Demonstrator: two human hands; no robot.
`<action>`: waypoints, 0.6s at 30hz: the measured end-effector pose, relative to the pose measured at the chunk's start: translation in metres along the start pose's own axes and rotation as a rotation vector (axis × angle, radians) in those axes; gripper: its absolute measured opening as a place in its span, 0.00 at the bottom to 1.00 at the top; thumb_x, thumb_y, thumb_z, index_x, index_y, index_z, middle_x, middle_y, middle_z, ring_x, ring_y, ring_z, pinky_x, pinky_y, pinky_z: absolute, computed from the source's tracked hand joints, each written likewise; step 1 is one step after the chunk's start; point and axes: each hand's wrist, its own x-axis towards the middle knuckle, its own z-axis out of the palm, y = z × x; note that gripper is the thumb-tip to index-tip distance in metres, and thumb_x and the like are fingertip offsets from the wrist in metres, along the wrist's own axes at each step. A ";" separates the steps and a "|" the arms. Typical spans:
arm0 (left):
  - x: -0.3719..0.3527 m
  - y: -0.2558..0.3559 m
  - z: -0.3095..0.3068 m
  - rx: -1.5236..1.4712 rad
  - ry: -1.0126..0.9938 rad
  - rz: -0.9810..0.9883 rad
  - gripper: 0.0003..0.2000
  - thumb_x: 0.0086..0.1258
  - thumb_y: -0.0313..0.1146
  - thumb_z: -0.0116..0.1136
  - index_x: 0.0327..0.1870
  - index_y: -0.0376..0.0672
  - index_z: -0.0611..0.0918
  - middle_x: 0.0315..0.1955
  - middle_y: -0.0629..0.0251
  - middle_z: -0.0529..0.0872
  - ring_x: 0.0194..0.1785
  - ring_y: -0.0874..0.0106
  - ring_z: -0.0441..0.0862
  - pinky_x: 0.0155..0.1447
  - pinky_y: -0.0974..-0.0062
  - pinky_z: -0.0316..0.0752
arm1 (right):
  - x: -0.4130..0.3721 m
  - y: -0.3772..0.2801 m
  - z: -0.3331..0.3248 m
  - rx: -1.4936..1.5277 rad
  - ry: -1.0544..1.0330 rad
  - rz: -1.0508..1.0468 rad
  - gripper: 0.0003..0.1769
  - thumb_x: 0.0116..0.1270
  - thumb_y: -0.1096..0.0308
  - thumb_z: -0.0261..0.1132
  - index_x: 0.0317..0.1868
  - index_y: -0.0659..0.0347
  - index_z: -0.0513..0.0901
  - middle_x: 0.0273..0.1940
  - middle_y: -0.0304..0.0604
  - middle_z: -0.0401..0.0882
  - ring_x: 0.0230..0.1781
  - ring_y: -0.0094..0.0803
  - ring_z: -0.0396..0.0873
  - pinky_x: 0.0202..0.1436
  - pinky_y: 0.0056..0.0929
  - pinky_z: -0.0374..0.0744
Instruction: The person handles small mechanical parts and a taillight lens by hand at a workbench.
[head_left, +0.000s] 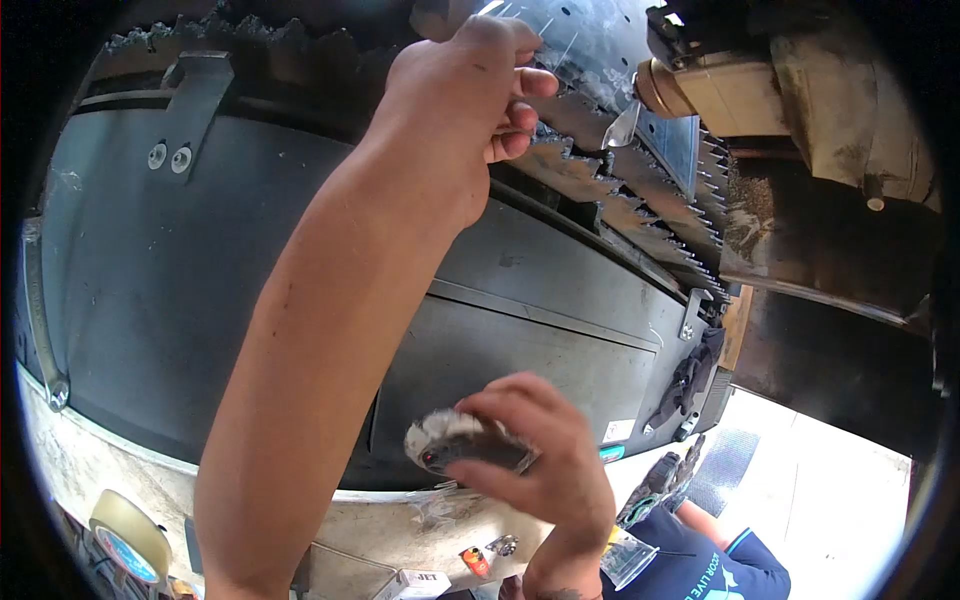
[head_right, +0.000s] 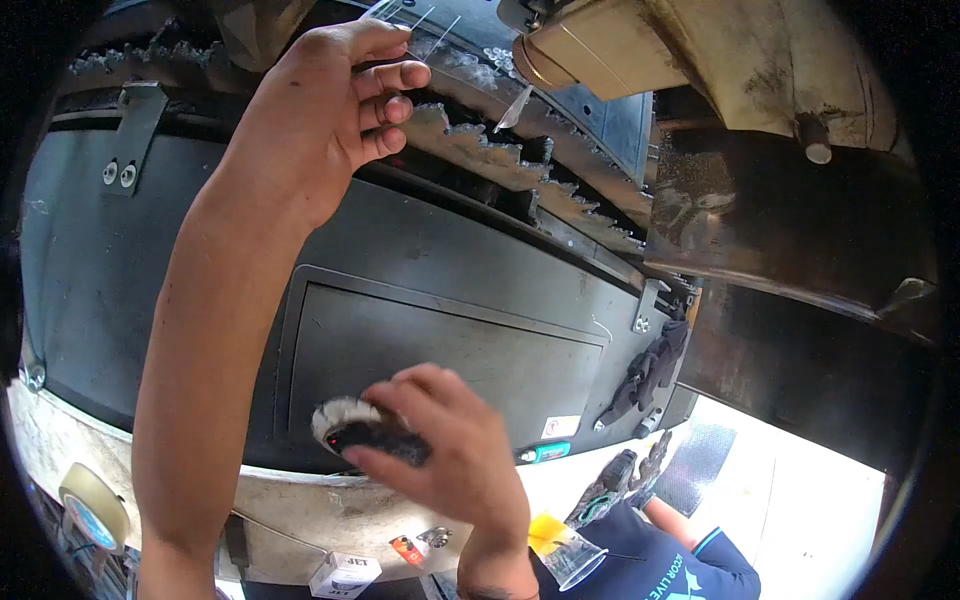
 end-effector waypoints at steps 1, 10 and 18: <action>0.000 0.001 0.000 0.001 0.002 0.000 0.12 0.67 0.38 0.52 0.45 0.42 0.78 0.32 0.67 0.84 0.29 0.79 0.74 0.38 0.76 0.70 | 0.008 0.001 -0.008 0.079 0.092 0.003 0.16 0.51 0.68 0.73 0.42 0.58 0.82 0.34 0.38 0.79 0.35 0.26 0.77 0.34 0.27 0.76; 0.008 -0.005 -0.007 0.001 -0.047 0.047 0.11 0.68 0.38 0.51 0.45 0.42 0.78 0.32 0.67 0.83 0.29 0.80 0.74 0.37 0.78 0.71 | 0.132 0.038 -0.055 1.520 0.246 0.233 0.21 0.71 0.52 0.55 0.46 0.64 0.80 0.26 0.32 0.66 0.20 0.20 0.57 0.23 0.21 0.57; -0.005 0.032 0.018 0.060 0.165 -0.301 0.10 0.68 0.39 0.50 0.43 0.44 0.73 0.36 0.62 0.79 0.34 0.74 0.76 0.43 0.75 0.73 | 0.146 0.050 -0.061 1.730 0.171 0.002 0.08 0.69 0.66 0.57 0.35 0.61 0.76 0.24 0.32 0.64 0.20 0.22 0.56 0.23 0.23 0.58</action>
